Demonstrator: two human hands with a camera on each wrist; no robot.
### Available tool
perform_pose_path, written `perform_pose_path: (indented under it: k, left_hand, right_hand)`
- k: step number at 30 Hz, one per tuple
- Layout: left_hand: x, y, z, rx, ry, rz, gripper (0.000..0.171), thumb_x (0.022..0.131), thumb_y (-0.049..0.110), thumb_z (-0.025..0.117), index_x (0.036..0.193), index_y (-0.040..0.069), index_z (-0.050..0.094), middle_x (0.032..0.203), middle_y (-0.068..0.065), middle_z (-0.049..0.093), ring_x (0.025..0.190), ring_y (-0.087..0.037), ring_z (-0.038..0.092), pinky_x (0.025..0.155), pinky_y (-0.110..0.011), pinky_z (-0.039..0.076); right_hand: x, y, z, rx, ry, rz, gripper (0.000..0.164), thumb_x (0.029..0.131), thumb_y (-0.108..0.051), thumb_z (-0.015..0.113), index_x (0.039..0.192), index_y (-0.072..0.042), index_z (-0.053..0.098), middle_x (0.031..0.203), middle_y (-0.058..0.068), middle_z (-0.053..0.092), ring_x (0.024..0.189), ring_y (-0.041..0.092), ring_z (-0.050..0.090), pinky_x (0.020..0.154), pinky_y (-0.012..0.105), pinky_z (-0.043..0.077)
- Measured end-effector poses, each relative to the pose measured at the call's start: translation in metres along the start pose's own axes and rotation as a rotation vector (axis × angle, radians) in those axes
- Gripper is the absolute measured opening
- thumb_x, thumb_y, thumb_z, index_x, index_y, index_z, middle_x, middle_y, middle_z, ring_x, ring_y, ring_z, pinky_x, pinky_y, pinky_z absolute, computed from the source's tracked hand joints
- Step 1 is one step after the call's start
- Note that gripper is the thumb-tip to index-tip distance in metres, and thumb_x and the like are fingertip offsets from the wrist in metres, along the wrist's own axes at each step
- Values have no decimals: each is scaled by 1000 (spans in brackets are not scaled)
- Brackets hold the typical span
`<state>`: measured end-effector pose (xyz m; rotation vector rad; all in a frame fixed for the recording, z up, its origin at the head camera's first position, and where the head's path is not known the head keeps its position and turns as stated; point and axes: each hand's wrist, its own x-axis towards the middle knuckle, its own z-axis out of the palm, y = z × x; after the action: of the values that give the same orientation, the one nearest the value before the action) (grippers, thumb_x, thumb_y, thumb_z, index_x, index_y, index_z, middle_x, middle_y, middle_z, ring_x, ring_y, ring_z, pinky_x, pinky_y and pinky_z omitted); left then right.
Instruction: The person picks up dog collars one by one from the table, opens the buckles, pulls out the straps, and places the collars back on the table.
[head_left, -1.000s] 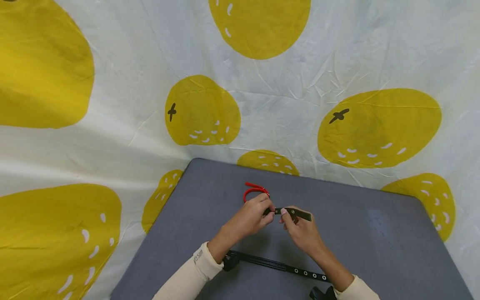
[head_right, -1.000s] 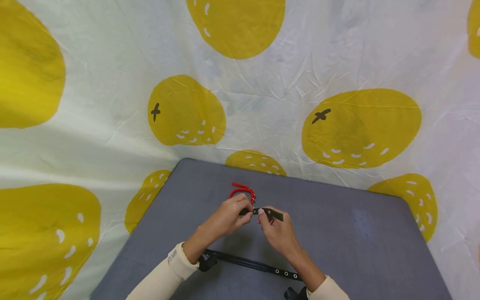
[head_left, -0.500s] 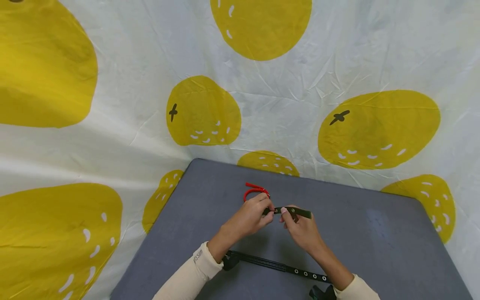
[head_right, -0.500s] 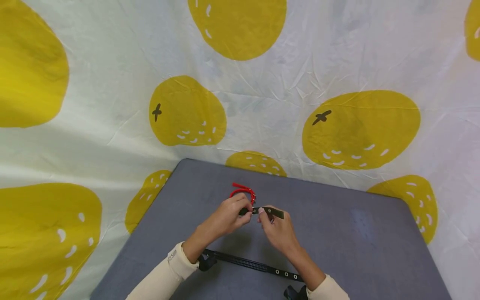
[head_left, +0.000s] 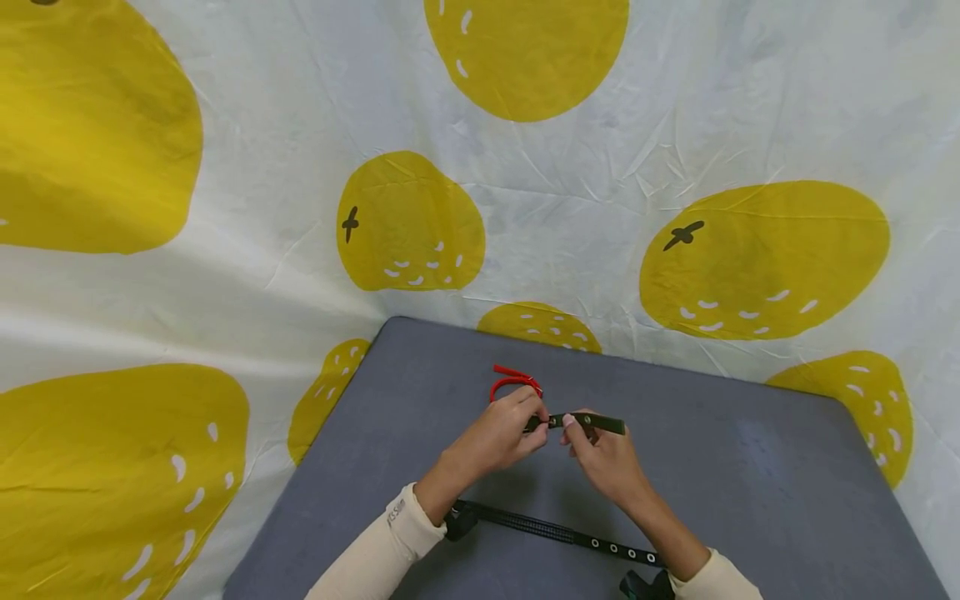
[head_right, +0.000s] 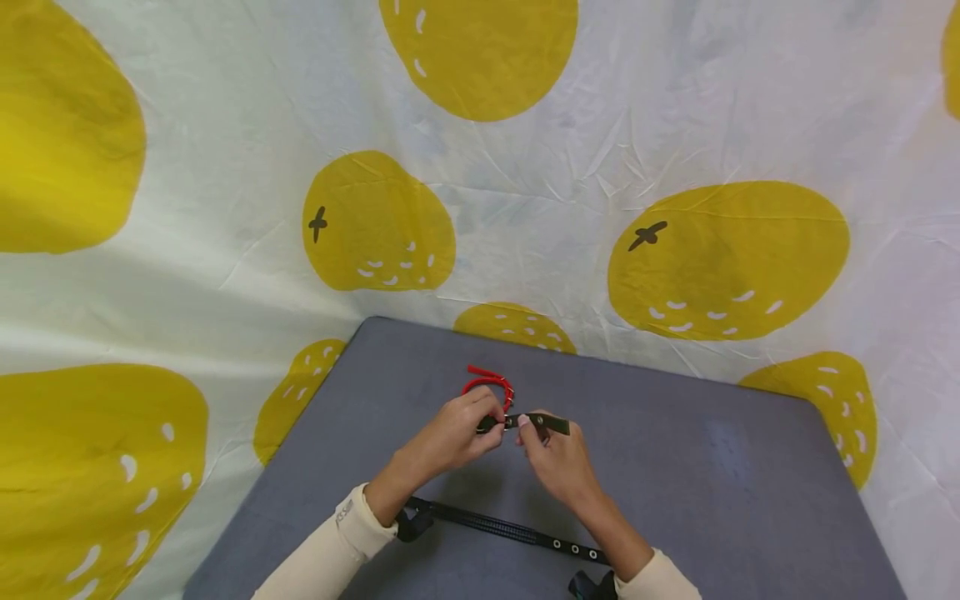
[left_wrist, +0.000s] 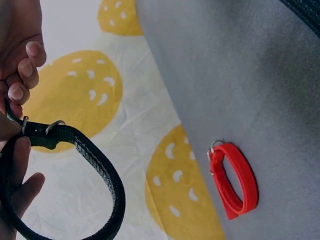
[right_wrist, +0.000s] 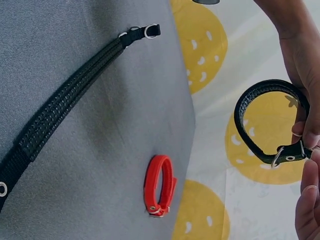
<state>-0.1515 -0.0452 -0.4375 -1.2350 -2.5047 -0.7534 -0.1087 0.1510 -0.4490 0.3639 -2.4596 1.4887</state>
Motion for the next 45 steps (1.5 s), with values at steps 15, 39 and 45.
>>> perform_pose_path:
  k: [15, 39, 45]
  left_hand:
    - [-4, -1, 4, -17, 60, 53, 4, 95, 10, 65, 98, 9, 62, 99, -2, 59, 82, -7, 56, 71, -9, 46]
    - [-8, -7, 7, -26, 124, 92, 8, 94, 12, 69, 98, 10, 63, 101, -1, 61, 79, -5, 59, 69, -11, 47]
    - [-9, -9, 6, -21, 126, 147, 15, 89, 12, 77, 99, 11, 65, 102, -1, 61, 77, -5, 60, 70, -10, 48]
  right_hand:
    - [-2, -6, 1, -35, 6, 16, 18, 102, -5, 55, 96, -3, 72, 73, 3, 65, 58, 15, 59, 53, 27, 49]
    - [0, -4, 0, -47, 49, -82, 18, 101, -7, 59, 89, -10, 73, 68, -5, 64, 53, 4, 56, 48, 27, 48]
    - [0, -4, -3, -56, 50, -68, 19, 101, -8, 58, 89, -9, 73, 68, -6, 65, 52, 6, 56, 47, 27, 48]
